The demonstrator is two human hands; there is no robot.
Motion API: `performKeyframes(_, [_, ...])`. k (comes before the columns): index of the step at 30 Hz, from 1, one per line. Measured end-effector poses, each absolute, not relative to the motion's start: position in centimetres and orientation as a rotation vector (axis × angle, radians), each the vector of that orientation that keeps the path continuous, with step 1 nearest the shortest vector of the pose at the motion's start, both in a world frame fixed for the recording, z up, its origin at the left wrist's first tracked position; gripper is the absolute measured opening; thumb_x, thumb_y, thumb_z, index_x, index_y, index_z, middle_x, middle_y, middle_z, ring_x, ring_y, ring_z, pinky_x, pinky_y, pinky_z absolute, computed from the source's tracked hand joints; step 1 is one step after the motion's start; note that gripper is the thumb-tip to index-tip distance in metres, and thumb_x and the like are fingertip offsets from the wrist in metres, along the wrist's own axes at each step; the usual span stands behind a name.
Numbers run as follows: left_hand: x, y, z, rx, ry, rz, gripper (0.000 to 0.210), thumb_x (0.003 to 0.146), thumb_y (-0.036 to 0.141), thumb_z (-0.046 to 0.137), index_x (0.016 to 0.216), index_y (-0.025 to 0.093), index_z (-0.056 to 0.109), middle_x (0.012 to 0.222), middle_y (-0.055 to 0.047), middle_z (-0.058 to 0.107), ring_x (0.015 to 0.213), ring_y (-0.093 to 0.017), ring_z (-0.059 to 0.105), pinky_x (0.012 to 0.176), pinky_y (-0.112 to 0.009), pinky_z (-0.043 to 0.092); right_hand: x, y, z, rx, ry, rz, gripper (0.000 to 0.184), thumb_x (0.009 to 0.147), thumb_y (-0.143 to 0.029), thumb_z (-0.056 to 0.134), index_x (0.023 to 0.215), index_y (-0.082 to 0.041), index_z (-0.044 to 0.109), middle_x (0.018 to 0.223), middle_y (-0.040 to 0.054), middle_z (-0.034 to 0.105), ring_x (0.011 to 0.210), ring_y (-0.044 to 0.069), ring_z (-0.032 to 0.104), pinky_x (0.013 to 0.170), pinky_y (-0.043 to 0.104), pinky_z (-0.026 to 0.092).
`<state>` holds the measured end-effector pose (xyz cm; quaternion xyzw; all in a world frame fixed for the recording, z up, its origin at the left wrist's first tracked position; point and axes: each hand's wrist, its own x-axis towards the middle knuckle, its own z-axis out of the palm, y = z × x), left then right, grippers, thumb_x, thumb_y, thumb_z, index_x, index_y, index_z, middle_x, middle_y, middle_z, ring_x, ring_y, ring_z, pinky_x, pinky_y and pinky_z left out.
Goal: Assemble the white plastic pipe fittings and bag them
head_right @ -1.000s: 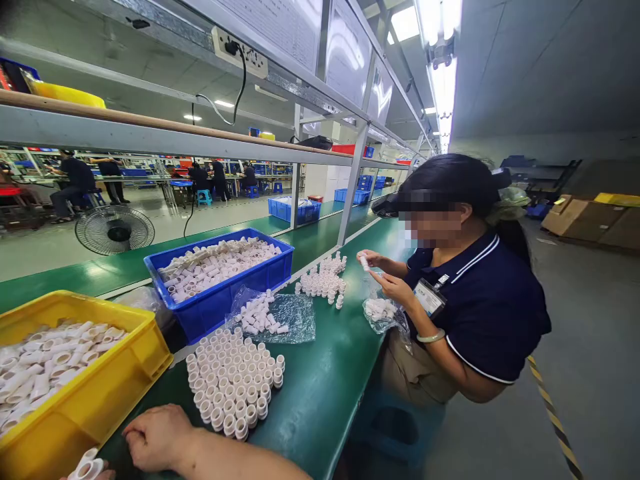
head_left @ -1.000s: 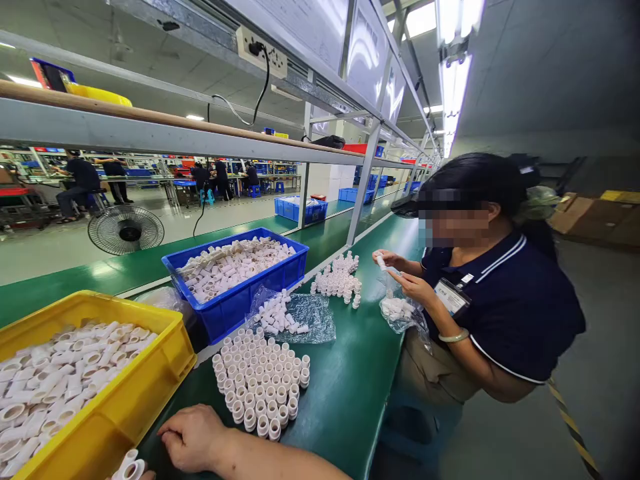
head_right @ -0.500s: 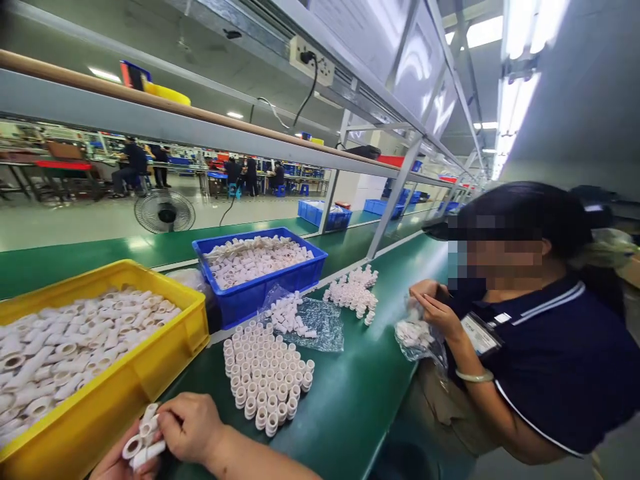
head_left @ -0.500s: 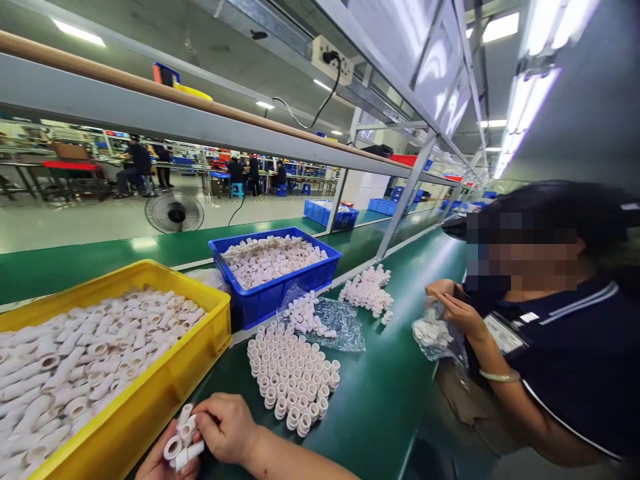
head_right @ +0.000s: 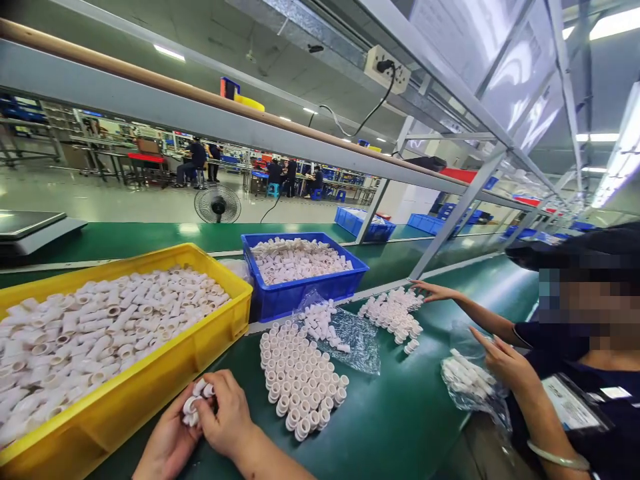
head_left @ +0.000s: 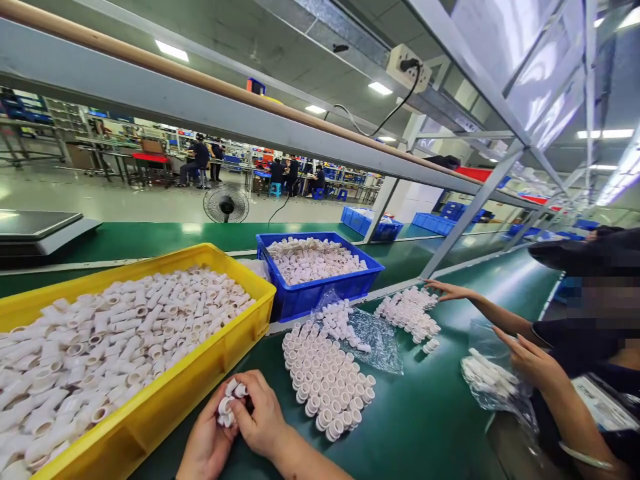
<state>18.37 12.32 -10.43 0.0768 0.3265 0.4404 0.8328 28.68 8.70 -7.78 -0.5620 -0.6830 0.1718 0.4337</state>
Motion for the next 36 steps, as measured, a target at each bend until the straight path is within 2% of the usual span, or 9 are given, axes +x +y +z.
performKeyframes(5, [18.6, 12.4, -9.8, 0.152, 0.646, 0.964, 0.013, 0.079, 0.016, 0.051, 0.088, 0.01, 0.059, 0.066, -0.004, 0.066, 0.045, -0.011, 0.058, 0.033, -0.017, 0.044, 29.1, 9.1, -8.7, -1.344, -1.582, 0.48, 0.029, 0.082, -0.017, 0.04, 0.109, -0.021, 0.048, 0.097, 0.0057, 0.057, 0.089, 0.017, 0.055, 0.079, 0.03, 0.044])
performKeyframes(10, [18.7, 12.2, -9.2, 0.153, 0.633, 0.93, 0.016, 0.079, 0.021, 0.051, 0.086, 0.008, 0.059, 0.063, -0.005, 0.064, 0.044, -0.01, 0.056, 0.032, -0.016, 0.042, 29.4, 9.4, -9.3, -1.307, -1.412, 0.672, 0.023, 0.082, -0.02, 0.045, 0.105, -0.021, 0.048, 0.085, 0.0031, 0.063, 0.065, 0.013, 0.06, 0.062, 0.025, 0.048])
performKeyframes(14, [18.9, 12.0, -8.9, 0.098, 0.664, 0.942, 0.012, 0.078, 0.019, 0.054, 0.082, 0.009, 0.059, 0.062, -0.004, 0.064, 0.044, -0.009, 0.057, 0.035, -0.016, 0.044, 29.5, 9.4, -8.6, -1.367, -1.469, 0.561, 0.013, 0.078, -0.019, 0.051, 0.09, -0.021, 0.058, 0.079, 0.0022, 0.061, 0.07, 0.015, 0.057, 0.064, 0.025, 0.046])
performKeyframes(20, [18.9, 12.1, -9.1, 0.087, 0.624, 0.888, 0.014, 0.078, 0.023, 0.054, 0.082, 0.01, 0.058, 0.058, -0.003, 0.062, 0.041, -0.009, 0.055, 0.034, -0.016, 0.042, 29.4, 9.1, -7.7, -1.378, -1.495, 0.484, 0.016, 0.078, -0.02, 0.052, 0.092, -0.022, 0.059, 0.086, 0.0036, 0.052, 0.071, 0.014, 0.054, 0.062, 0.025, 0.046])
performKeyframes(24, [18.7, 12.2, -9.8, 0.13, 0.538, 0.874, 0.019, 0.075, 0.023, 0.057, 0.091, 0.013, 0.058, 0.063, -0.003, 0.062, 0.045, -0.011, 0.056, 0.033, -0.017, 0.043, 29.7, 8.3, -4.3, -1.389, -1.601, 0.395, 0.019, 0.081, -0.022, 0.047, 0.098, -0.022, 0.055, 0.093, 0.0056, 0.053, 0.073, 0.015, 0.054, 0.064, 0.027, 0.047])
performKeyframes(28, [18.6, 12.4, -10.4, 0.182, 0.548, 0.88, 0.029, 0.072, 0.024, 0.061, 0.1, 0.016, 0.056, 0.064, -0.002, 0.058, 0.048, -0.011, 0.056, 0.034, -0.018, 0.043, 31.9, 10.9, 1.7, -1.449, -1.937, 0.18, 0.019, 0.081, -0.023, 0.045, 0.097, -0.022, 0.056, 0.097, 0.005, 0.056, 0.094, 0.017, 0.051, 0.083, 0.031, 0.042])
performKeyframes(32, [18.6, 12.4, -10.5, 0.177, 0.594, 0.852, 0.035, 0.072, 0.029, 0.06, 0.105, 0.018, 0.053, 0.064, -0.001, 0.056, 0.048, -0.011, 0.056, 0.035, -0.018, 0.043, 36.9, 18.3, 6.5, -2.019, -1.968, -0.036, 0.023, 0.087, -0.025, 0.037, 0.098, -0.02, 0.057, 0.106, 0.0042, 0.056, 0.104, 0.015, 0.047, 0.092, 0.027, 0.035])
performKeyframes(34, [18.6, 12.4, -10.3, 0.165, 0.618, 0.863, 0.032, 0.072, 0.028, 0.06, 0.101, 0.018, 0.053, 0.065, -0.002, 0.057, 0.05, -0.012, 0.058, 0.035, -0.018, 0.043, 39.6, 22.2, 7.5, -2.156, -1.934, -0.027, 0.025, 0.089, -0.025, 0.035, 0.096, -0.016, 0.057, 0.105, 0.0074, 0.056, 0.104, 0.018, 0.048, 0.09, 0.034, 0.036])
performKeyframes(36, [18.7, 12.3, -10.0, 0.154, 0.661, 0.875, 0.027, 0.071, 0.027, 0.061, 0.094, 0.016, 0.054, 0.065, -0.003, 0.058, 0.049, -0.013, 0.058, 0.034, -0.018, 0.042, 41.7, 25.4, 7.6, -2.29, -1.913, 0.026, 0.023, 0.087, -0.029, 0.044, 0.101, -0.014, 0.054, 0.107, 0.0075, 0.055, 0.099, 0.019, 0.051, 0.085, 0.04, 0.04])
